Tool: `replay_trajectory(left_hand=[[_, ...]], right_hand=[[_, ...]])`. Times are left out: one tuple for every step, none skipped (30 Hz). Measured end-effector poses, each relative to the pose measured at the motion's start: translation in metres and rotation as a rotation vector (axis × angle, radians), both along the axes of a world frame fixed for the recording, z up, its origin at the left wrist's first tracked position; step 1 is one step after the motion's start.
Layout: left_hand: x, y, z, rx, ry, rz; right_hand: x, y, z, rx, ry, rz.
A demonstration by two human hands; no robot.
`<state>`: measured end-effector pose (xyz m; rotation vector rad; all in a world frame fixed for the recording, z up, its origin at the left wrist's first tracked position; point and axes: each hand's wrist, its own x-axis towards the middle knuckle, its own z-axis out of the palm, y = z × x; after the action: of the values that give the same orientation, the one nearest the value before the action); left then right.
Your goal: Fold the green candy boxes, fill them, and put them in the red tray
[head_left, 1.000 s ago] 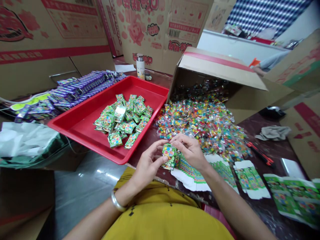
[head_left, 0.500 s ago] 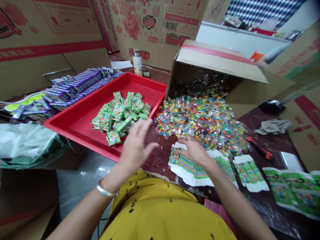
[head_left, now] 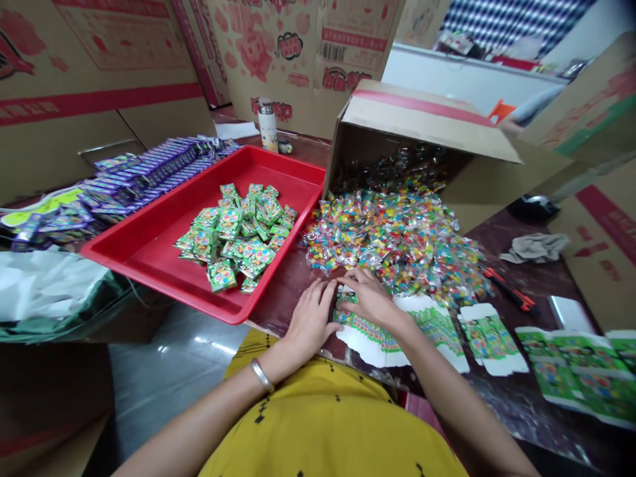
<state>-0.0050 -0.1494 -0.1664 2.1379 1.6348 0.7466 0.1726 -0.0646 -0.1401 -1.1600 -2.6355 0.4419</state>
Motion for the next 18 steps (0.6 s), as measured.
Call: replay_trajectory(left_hand=[[0.0, 0.0, -0.001, 0.004, -0.003, 0.007], [0.0, -0.001, -0.003, 0.008, -0.003, 0.014], [0.0, -0.001, -0.005, 0.012, -0.002, 0.02], [0.0, -0.002, -0.006, 0.016, -0.002, 0.026], [0.0, -0.002, -0.007, 0.02, -0.003, 0.029], [0.0, -0.002, -0.008, 0.025, -0.006, 0.032], [0.0, -0.002, -0.008, 0.03, -0.011, 0.035], [0.0, -0.003, -0.008, 0.035, -0.017, 0.039], [0.0, -0.003, -0.008, 0.037, -0.022, 0.043], [0.0, -0.003, -0.007, 0.038, -0.026, 0.049], [0.0, -0.003, -0.006, 0.036, -0.027, 0.054], [0.001, -0.003, -0.005, 0.032, -0.028, 0.058], [0.001, -0.003, -0.004, 0.026, -0.029, 0.061], [0.001, -0.003, -0.003, 0.02, -0.031, 0.063], [0.002, -0.004, -0.002, 0.014, -0.037, 0.065], [0.002, -0.004, -0.002, 0.011, -0.049, 0.068], [0.002, -0.005, 0.0, 0.012, -0.072, 0.071], [0.002, -0.005, 0.002, 0.016, -0.11, 0.069]], right_hand=[[-0.001, 0.001, 0.0, -0.008, 0.014, 0.004], [-0.003, 0.001, 0.001, -0.014, 0.03, 0.003], [-0.004, 0.002, 0.001, -0.02, 0.047, 0.0], [-0.004, 0.002, 0.002, -0.029, 0.067, -0.002], [-0.004, 0.002, 0.003, -0.04, 0.09, -0.001], [-0.003, 0.002, 0.004, -0.051, 0.113, 0.005], [-0.002, 0.002, 0.005, -0.055, 0.128, 0.011], [0.0, 0.002, 0.006, -0.046, 0.132, 0.007], [0.002, 0.003, 0.006, -0.026, 0.118, -0.009], [0.004, 0.003, 0.006, -0.002, 0.087, -0.035], [0.007, 0.004, 0.006, 0.02, 0.047, -0.062], [0.009, 0.005, 0.006, 0.036, 0.009, -0.085], [0.01, 0.006, 0.006, 0.045, -0.013, -0.095], [0.011, 0.006, 0.006, 0.049, -0.011, -0.094], [0.012, 0.005, 0.006, 0.053, 0.017, -0.086], [0.012, 0.004, 0.007, 0.057, 0.069, -0.081], [0.012, 0.002, 0.009, 0.057, 0.136, -0.083], [0.012, 0.0, 0.012, 0.039, 0.213, -0.094]])
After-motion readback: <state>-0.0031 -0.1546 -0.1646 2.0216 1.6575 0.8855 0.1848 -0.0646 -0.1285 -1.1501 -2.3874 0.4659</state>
